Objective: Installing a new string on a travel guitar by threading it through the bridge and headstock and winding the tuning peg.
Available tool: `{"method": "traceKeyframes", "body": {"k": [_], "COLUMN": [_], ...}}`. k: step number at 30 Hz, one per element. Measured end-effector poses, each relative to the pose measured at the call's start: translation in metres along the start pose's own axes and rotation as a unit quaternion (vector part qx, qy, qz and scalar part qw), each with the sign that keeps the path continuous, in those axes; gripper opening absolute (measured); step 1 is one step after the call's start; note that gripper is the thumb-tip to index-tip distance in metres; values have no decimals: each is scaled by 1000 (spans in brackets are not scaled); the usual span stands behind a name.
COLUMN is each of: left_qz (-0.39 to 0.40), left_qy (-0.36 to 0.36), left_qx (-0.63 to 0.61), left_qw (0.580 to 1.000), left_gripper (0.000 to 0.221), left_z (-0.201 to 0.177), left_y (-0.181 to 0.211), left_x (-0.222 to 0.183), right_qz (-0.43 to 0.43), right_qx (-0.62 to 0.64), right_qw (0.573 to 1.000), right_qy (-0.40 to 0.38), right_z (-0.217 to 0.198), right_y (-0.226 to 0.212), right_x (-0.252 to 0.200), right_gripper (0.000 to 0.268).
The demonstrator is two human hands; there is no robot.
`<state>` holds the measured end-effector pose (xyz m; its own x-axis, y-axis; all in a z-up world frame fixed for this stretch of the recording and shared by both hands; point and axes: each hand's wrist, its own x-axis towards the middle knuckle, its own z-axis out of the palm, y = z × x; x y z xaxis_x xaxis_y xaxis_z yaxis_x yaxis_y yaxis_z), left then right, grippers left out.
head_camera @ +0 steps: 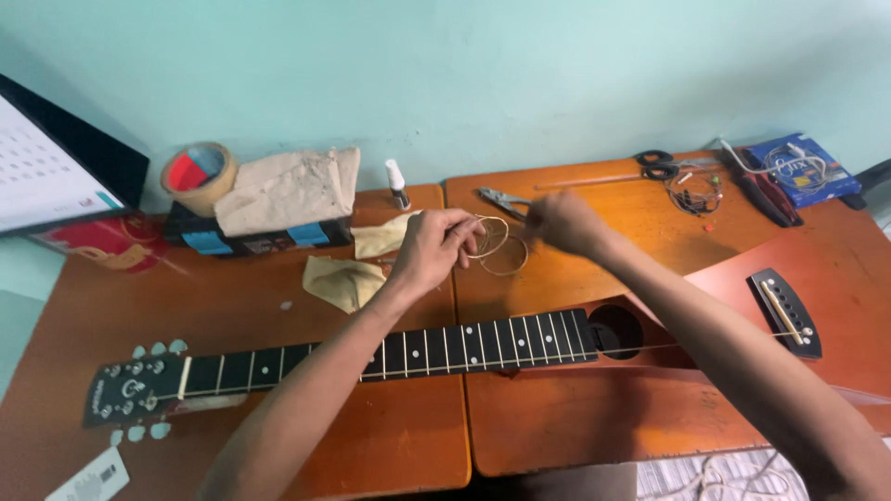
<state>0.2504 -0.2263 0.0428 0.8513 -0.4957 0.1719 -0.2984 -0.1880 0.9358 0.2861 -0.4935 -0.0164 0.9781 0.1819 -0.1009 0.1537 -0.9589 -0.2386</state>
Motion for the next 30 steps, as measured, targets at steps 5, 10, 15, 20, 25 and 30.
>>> {"method": "traceKeyframes", "body": {"k": [5,10,15,20,25,30], "left_qz": [6,25,35,16,-25,-92], "left_qy": [41,53,65,77,79,104], "left_qx": [-78,-106,-116,-157,-206,-223], "left_qw": [996,993,991,984,975,965], "left_gripper": [19,19,20,20,20,23], "left_z": [3,4,4,7,3,0], "left_y": [-2,10,7,4,17,22], "left_x": [-2,-7,-4,-2,-10,-8], "right_qz": [75,79,81,92,111,102], "right_qx": [-30,-5,33,42,42,12], "right_qw": [996,996,996,994,992,991], "right_qy": [-29,-37,-3,-28,-32,-84], "right_z": [36,54,63,39,52,7], "right_y": [-6,11,33,2,2,-21], "right_x": [12,21,26,9,15,-7], "right_gripper": [35,26,41,37,35,40]}}
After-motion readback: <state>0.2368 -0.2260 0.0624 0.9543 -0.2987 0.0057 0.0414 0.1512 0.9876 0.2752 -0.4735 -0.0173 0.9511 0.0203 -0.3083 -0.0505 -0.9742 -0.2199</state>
